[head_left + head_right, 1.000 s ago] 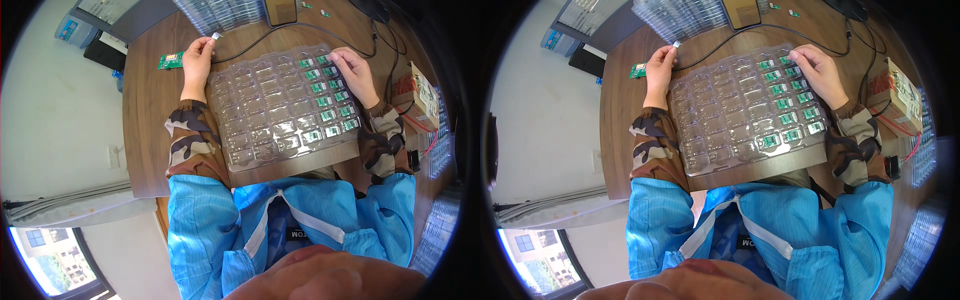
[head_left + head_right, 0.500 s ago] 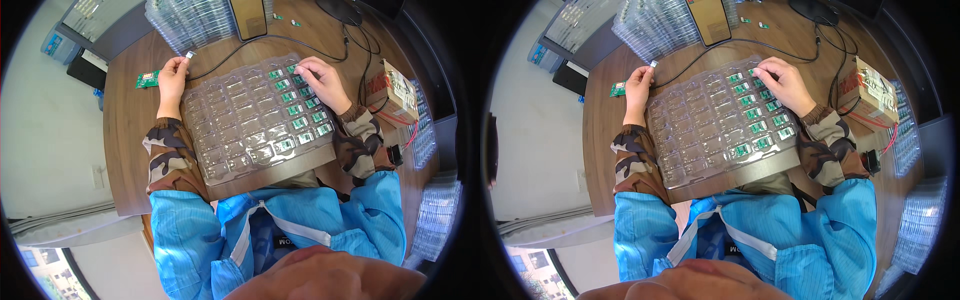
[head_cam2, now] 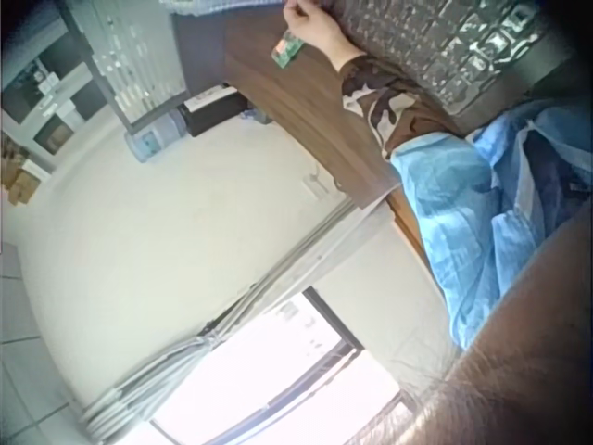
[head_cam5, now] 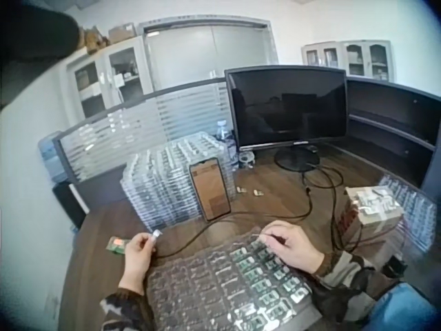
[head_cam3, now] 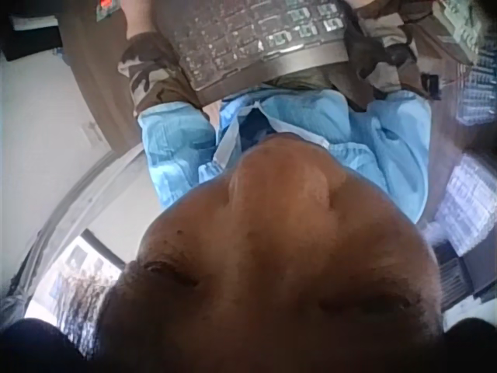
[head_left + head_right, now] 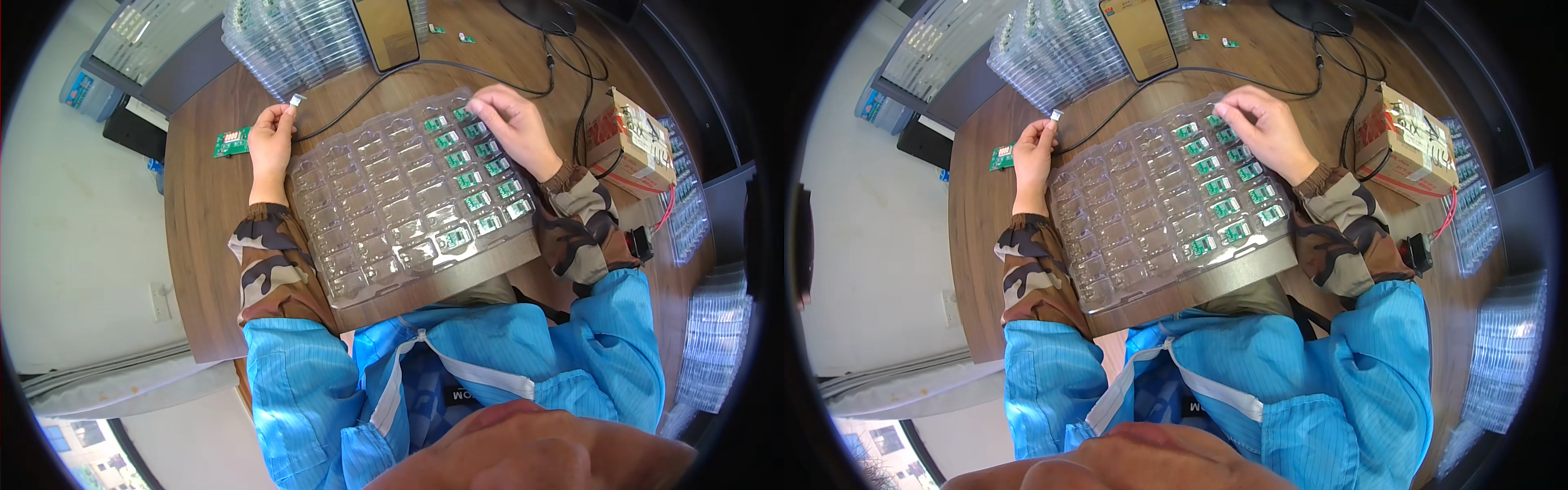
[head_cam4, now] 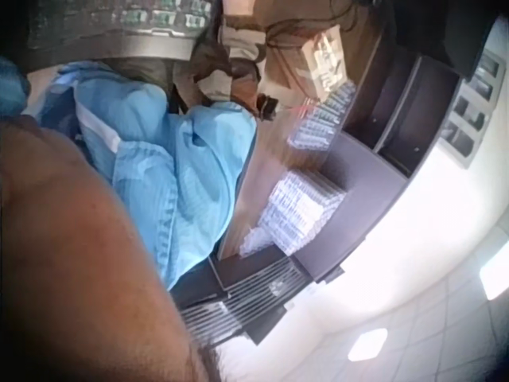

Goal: Sort and place small electronic PCB components into a grid tray.

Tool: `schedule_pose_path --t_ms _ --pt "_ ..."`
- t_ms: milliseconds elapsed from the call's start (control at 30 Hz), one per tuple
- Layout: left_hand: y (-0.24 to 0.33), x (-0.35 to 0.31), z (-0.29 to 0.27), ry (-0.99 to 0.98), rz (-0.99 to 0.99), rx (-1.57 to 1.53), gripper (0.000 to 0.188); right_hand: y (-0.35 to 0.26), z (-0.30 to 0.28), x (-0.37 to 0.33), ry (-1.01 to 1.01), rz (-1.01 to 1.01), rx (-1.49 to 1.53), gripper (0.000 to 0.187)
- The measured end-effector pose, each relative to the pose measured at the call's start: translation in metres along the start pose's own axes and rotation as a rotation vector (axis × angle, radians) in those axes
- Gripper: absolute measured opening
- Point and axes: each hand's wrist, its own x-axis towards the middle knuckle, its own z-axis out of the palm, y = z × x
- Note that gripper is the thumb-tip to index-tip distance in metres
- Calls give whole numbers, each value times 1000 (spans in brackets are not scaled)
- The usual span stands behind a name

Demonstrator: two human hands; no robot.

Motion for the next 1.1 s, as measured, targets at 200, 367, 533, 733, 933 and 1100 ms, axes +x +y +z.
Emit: schedule_pose_path --t_ms 200,367,533,733,933,1100 --pt "1 -3 -9 -3 -26 4 17 19 -17 80 103 174 210 22" --pt "6 -5 0 -8 -36 28 16 110 -2 131 3 307 -143 29" --pt "8 -8 -2 4 -43 56 15 143 28 152 -20 135 -435 36" --pt "9 -8 0 3 -70 18 15 141 31 160 -70 199 -485 29" --pt "6 -6 -4 -1 -58 18 15 92 11 164 427 56 -131 19" --pt "3 -7 -5 -13 -25 28 15 23 -6 157 425 -178 410 19"
